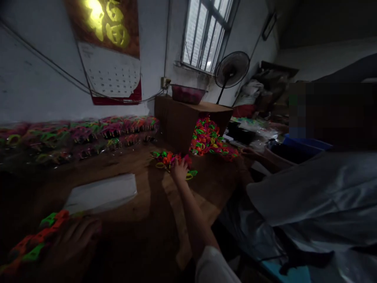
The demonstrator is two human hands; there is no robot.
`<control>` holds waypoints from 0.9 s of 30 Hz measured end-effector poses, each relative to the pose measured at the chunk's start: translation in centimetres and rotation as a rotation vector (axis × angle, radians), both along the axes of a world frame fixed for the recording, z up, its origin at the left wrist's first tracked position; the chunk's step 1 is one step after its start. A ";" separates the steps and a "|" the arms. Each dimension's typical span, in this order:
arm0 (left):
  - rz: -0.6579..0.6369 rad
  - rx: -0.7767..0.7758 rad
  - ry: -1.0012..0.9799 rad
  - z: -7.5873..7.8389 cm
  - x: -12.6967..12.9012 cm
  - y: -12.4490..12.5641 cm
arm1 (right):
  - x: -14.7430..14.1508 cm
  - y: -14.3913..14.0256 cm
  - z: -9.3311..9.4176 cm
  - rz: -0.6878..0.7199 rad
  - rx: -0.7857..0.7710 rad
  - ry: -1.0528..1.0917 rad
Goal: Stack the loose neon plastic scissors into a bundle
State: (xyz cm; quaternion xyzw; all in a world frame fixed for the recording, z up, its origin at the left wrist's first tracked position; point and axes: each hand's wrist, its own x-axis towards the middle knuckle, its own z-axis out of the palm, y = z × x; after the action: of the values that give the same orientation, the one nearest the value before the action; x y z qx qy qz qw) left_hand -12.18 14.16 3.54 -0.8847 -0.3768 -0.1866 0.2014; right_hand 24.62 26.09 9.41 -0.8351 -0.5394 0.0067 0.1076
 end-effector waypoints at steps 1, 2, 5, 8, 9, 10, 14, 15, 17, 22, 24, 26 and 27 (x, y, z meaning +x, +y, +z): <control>0.007 0.011 -0.003 -0.1 0.0 0.0 | 1.8 0.6 0.2 0.022 -0.036 0.007; 0.011 0.023 -0.005 -0.2 0.0 0.0 | 3.0 0.8 0.1 0.052 -0.069 0.018; 0.012 0.047 -0.037 -0.5 -0.1 -0.2 | 3.3 -0.6 -2.0 0.187 -0.130 0.031; 0.005 0.063 -0.080 -0.2 -0.4 -0.8 | 0.9 -3.7 -4.7 0.363 -0.136 0.026; -0.018 0.050 -0.073 0.0 -0.4 -1.0 | 0.1 -4.9 -5.4 0.441 -0.136 0.036; -0.032 0.023 -0.059 0.2 -0.5 -1.2 | -0.6 -6.0 -5.8 0.527 -0.119 0.056; 0.055 -0.092 -0.098 0.3 -0.6 -1.2 | -2.5 -9.7 -6.0 0.627 0.117 0.144; 0.103 -0.117 -0.127 0.3 -0.6 -1.1 | -3.1 -10.6 -5.8 0.559 0.170 0.144; 0.122 -0.167 -0.164 0.3 -0.5 -1.2 | -4.7 -12.3 -5.3 0.398 0.181 0.126; 0.075 -0.074 -0.442 2.0 -0.4 -2.0 | -9.8 -15.4 -4.9 0.111 -0.180 0.106; 0.046 -0.040 -0.553 2.9 -0.7 -2.2 | -10.7 -15.2 -5.1 0.022 -0.223 0.095; 0.006 -0.031 -0.597 3.5 -1.0 -2.4 | -10.5 -14.3 -5.3 -0.009 -0.179 0.081; 0.011 -0.041 -0.597 3.6 -1.2 -2.5 | -10.1 -13.7 -5.3 -0.007 -0.141 0.082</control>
State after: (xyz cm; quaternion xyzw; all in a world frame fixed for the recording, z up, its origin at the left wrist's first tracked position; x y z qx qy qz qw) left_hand -13.40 11.62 7.12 -0.7926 -0.4277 -0.4298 0.0647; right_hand 14.47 12.37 4.10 -0.8416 -0.5296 0.0784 0.0706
